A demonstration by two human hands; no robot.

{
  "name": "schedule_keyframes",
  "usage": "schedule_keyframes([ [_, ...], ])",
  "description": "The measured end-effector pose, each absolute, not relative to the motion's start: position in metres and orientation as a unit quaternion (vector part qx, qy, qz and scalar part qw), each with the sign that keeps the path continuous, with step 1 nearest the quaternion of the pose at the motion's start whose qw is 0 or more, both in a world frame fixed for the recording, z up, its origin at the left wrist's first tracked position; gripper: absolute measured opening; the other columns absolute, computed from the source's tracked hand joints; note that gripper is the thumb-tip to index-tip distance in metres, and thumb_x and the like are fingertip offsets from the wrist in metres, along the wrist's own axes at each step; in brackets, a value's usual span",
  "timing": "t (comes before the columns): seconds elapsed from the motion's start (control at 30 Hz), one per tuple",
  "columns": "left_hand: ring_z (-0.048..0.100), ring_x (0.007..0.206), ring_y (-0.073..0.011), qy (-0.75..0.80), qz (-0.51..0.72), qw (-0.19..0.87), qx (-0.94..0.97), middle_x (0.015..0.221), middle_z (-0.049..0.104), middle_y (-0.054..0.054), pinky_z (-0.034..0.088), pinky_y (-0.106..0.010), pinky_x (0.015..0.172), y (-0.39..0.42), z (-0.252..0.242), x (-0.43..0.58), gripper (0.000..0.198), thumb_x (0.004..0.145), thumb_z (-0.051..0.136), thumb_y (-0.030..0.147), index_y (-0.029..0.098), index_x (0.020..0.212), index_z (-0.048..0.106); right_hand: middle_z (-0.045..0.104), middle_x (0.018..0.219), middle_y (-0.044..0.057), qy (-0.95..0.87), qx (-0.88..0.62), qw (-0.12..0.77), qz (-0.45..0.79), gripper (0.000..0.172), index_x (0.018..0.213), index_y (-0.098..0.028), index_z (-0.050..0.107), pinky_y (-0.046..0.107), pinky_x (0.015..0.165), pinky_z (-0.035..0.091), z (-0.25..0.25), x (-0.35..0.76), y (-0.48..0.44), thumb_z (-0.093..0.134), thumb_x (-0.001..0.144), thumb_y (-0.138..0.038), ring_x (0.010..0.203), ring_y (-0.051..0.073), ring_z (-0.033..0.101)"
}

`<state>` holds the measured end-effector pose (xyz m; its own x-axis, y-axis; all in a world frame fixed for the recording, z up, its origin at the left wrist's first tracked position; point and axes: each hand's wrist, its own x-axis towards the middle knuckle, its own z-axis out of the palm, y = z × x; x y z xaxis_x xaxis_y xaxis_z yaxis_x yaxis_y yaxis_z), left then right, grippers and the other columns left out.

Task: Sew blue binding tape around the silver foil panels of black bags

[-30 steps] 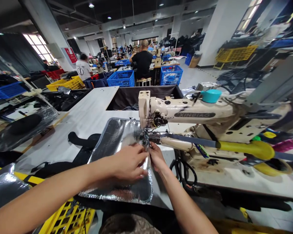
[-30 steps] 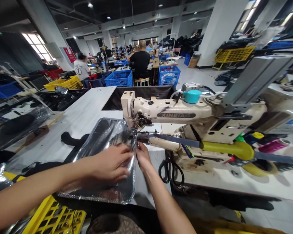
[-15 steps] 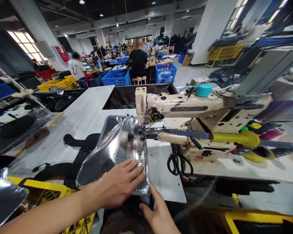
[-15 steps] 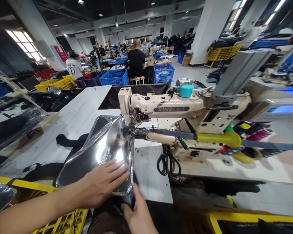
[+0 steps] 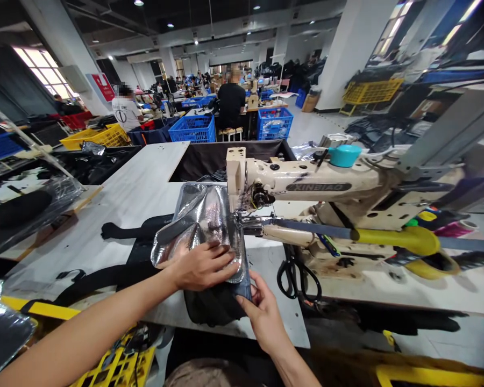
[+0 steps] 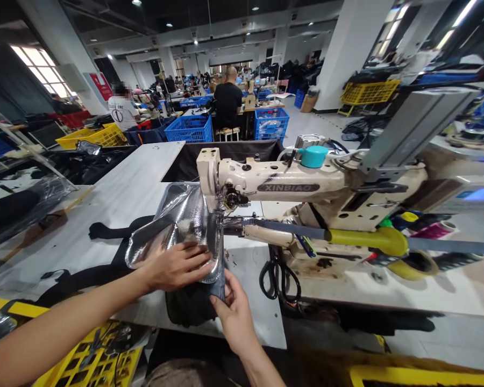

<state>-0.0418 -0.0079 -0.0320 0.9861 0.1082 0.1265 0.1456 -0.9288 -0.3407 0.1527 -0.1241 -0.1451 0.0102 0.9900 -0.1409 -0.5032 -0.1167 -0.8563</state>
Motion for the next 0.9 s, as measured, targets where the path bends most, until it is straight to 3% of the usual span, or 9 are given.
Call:
schedule_keyframes([
  [0.13, 0.063, 0.129, -0.0327, -0.047, -0.096, 0.219, -0.970, 0.136, 0.068, -0.017, 0.054, -0.049, 0.107, 0.016, -0.044, -0.042, 0.044, 0.100, 0.058, 0.020, 0.018, 0.143, 0.059, 0.077, 0.110, 0.006, -0.286, -0.387, 0.609, 0.631, 0.065, 0.137, -0.027, 0.062, 0.038, 0.096, 0.056, -0.146, 0.151, -0.099, 0.085, 0.076, -0.029, 0.102, 0.024, 0.071],
  [0.3, 0.063, 0.130, -0.0264, -0.087, -0.101, 0.229, -0.964, 0.136, 0.069, -0.010, 0.055, -0.043, 0.106, 0.044, -0.055, -0.039, 0.035, 0.102, 0.056, 0.018, 0.026, 0.136, 0.063, 0.078, 0.105, 0.006, -0.277, -0.391, 0.607, 0.634, 0.070, 0.139, -0.023, 0.058, 0.035, 0.090, 0.055, -0.139, 0.150, -0.070, 0.083, 0.074, -0.026, 0.098, 0.024, 0.071],
  [0.53, 0.060, 0.132, -0.0277, -0.134, -0.076, 0.243, -0.958, 0.142, 0.065, -0.012, 0.052, -0.044, 0.108, 0.072, -0.060, -0.032, 0.033, 0.106, 0.051, 0.020, 0.018, 0.137, 0.061, 0.077, 0.095, 0.002, -0.258, -0.387, 0.633, 0.619, 0.067, 0.134, -0.022, 0.059, 0.030, 0.083, 0.051, -0.136, 0.149, -0.032, 0.079, 0.070, -0.022, 0.088, 0.019, 0.069],
  [0.77, 0.064, 0.123, -0.0268, -0.189, -0.017, 0.191, -0.963, 0.132, 0.068, -0.016, 0.052, -0.042, 0.100, 0.088, -0.036, -0.017, 0.034, 0.106, 0.048, 0.016, 0.014, 0.137, 0.060, 0.075, 0.090, 0.000, -0.268, -0.405, 0.650, 0.585, 0.050, 0.117, -0.024, 0.062, 0.030, 0.076, 0.049, -0.122, 0.142, -0.006, 0.073, 0.068, -0.027, 0.080, 0.019, 0.066],
  [0.9, 0.062, 0.119, -0.0272, -0.151, 0.014, 0.187, -0.970, 0.131, 0.067, -0.017, 0.048, -0.042, 0.096, 0.098, -0.003, -0.026, 0.035, 0.104, 0.047, 0.014, 0.018, 0.136, 0.061, 0.070, 0.084, -0.001, -0.305, -0.461, 0.652, 0.519, 0.033, 0.104, -0.022, 0.066, 0.027, 0.073, 0.047, -0.124, 0.141, -0.009, 0.070, 0.072, -0.029, 0.078, 0.017, 0.061],
])
